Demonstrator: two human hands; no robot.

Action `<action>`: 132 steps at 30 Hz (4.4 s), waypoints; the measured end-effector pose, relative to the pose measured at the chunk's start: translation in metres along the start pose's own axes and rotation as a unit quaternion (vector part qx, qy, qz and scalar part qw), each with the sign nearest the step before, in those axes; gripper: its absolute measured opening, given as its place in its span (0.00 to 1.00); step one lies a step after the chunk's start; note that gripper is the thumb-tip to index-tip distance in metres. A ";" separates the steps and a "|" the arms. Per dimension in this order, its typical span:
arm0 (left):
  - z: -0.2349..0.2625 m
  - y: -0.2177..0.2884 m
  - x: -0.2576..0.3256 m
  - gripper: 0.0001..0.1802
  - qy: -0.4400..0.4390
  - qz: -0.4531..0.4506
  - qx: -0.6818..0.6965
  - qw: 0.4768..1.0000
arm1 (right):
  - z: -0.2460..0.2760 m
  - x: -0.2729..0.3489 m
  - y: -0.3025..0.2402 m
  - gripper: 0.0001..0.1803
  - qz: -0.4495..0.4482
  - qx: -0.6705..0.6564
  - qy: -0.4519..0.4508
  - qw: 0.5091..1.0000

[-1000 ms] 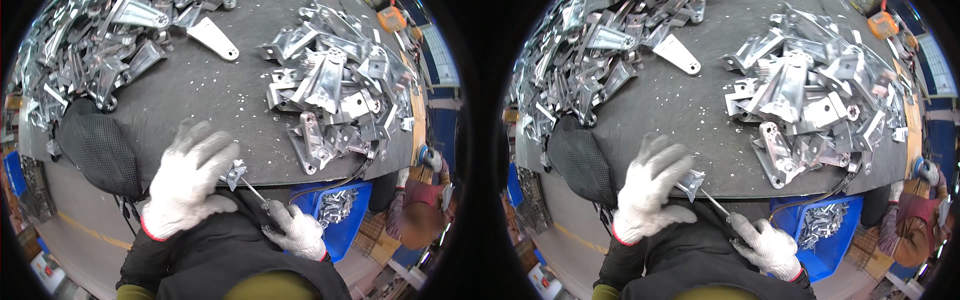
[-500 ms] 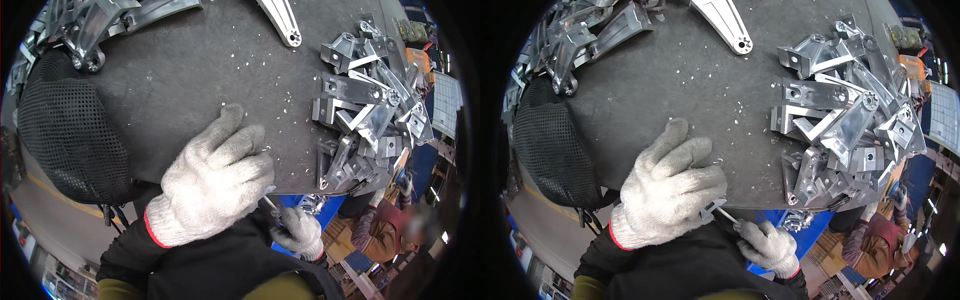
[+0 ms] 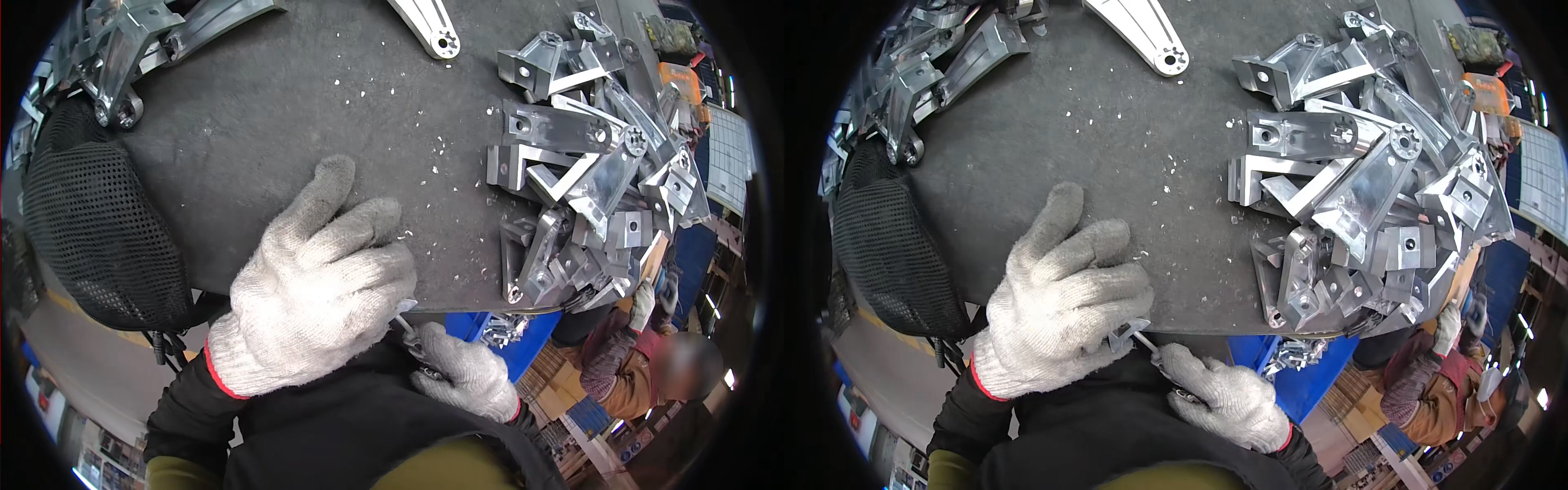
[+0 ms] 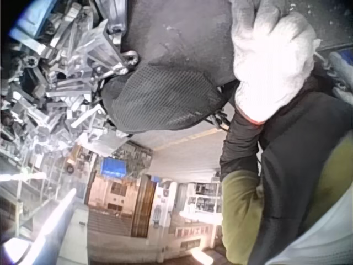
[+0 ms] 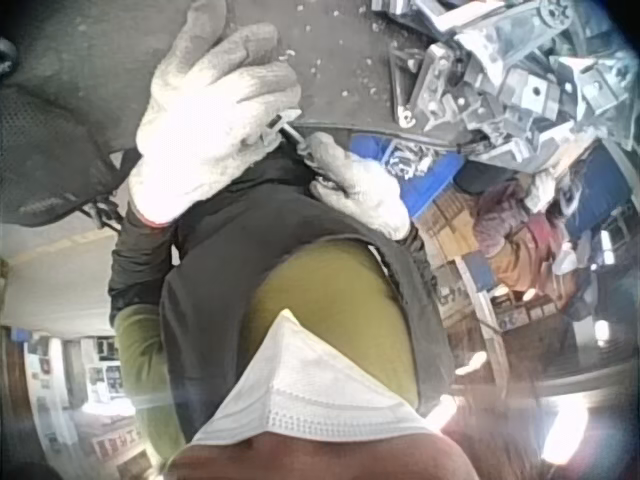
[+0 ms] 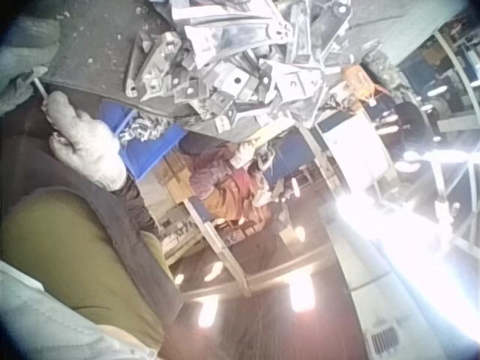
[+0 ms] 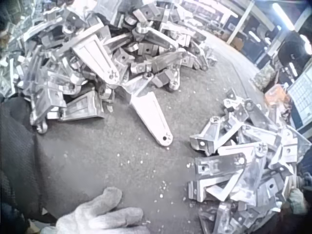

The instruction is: The person picks metal parts from a pile on a workbench, deburrs them with a handheld pneumatic tool, and stacks the finished parts into another pile.

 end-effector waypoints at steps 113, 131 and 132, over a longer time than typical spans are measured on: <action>0.041 0.062 -0.093 0.24 0.105 0.242 0.285 0.921 | 0.002 0.038 0.004 0.50 0.047 0.130 0.281 0.950; -0.009 0.053 -0.258 0.21 0.159 -0.146 -0.027 0.976 | 0.002 0.020 0.004 0.57 0.050 0.127 0.319 0.938; 0.004 0.029 -0.238 0.20 0.152 -0.101 -0.108 0.977 | 0.001 0.019 0.005 0.55 0.063 0.128 0.335 0.932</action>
Point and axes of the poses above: each hand's wrist, its own x-axis away from the middle knuckle, its own z-axis out of the back of the hand, y = z × x, the point moved 2 cm from there along -x, towards the middle knuckle, and after that the axes turned 3 degrees about -y, right-handed, at the moved point
